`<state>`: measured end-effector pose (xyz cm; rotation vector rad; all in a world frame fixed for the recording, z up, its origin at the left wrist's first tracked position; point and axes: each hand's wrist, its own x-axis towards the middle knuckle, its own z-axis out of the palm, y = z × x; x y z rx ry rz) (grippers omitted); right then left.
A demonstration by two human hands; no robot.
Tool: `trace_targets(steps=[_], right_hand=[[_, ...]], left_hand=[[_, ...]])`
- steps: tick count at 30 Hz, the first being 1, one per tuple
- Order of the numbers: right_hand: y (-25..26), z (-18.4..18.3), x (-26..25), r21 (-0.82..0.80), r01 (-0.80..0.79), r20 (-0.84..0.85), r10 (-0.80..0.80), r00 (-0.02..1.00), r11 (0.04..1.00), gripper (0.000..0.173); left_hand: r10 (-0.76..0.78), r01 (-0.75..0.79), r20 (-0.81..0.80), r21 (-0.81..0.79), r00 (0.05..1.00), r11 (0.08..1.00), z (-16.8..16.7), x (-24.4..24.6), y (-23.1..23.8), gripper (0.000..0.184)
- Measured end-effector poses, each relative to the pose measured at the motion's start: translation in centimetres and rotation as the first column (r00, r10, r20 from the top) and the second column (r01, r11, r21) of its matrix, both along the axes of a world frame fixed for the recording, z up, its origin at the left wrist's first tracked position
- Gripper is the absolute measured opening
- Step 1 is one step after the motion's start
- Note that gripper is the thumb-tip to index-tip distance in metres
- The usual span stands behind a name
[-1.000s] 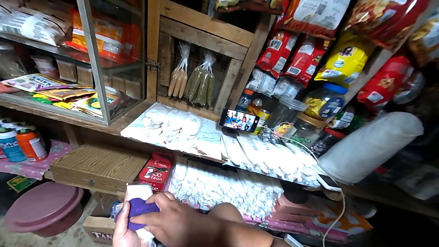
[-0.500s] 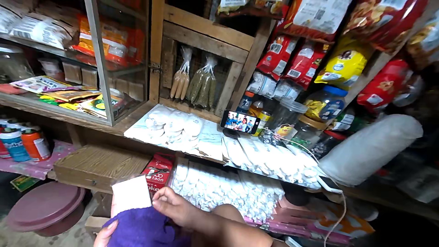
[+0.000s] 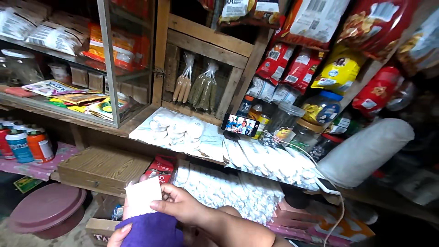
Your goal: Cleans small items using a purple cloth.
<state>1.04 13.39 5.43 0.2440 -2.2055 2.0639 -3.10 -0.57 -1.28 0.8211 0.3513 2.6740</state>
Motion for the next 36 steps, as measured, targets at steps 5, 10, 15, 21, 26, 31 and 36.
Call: trace_targets(steps=[5, 10, 15, 21, 26, 31, 36], right_hand=[[-0.2, 1.5, 0.5, 0.110, 0.060, -0.151, -0.043, 0.988, 0.992, 0.026], [1.7, 5.2, 1.2, 0.114, 0.254, -0.244, -0.221, 0.944, 0.960, 0.024], [5.6, 8.2, 2.2, -0.196, 0.405, 0.096, -0.393, 0.914, 0.893, 0.023], [9.3, 9.4, 4.3, -0.465, 0.565, 0.357, -0.440, 0.824, 0.681, 0.037], [11.1, 10.2, 5.1, -0.515, 0.598, 0.416, -0.431, 0.800, 0.613, 0.026], [11.9, 10.2, 2.7, -0.470, 0.671, 0.434, -0.512, 0.741, 0.573, 0.018], [12.9, 10.1, -1.4, -0.563, 0.677, 0.403, -0.558, 0.725, 0.474, 0.019]], left_hand=[[0.058, -0.060, -0.051, -0.030, 0.997, 0.998, 0.2, -0.2, 0.2, 0.055], [0.028, -0.029, -0.192, 0.001, 0.981, 1.000, -0.1, -1.2, 0.9, 0.060], [-0.002, 0.012, 0.063, -0.164, 0.998, 0.986, 0.4, -1.7, 0.3, 0.058], [0.050, -0.020, 0.138, -0.206, 0.989, 0.978, 0.8, -1.8, 0.0, 0.056], [0.071, -0.034, 0.148, -0.240, 0.986, 0.970, 0.8, -1.8, 0.0, 0.056], [0.086, -0.039, 0.160, -0.274, 0.983, 0.961, 0.8, -1.7, 0.2, 0.055], [0.091, -0.045, 0.148, -0.290, 0.985, 0.956, 0.4, -1.8, 0.1, 0.055]])
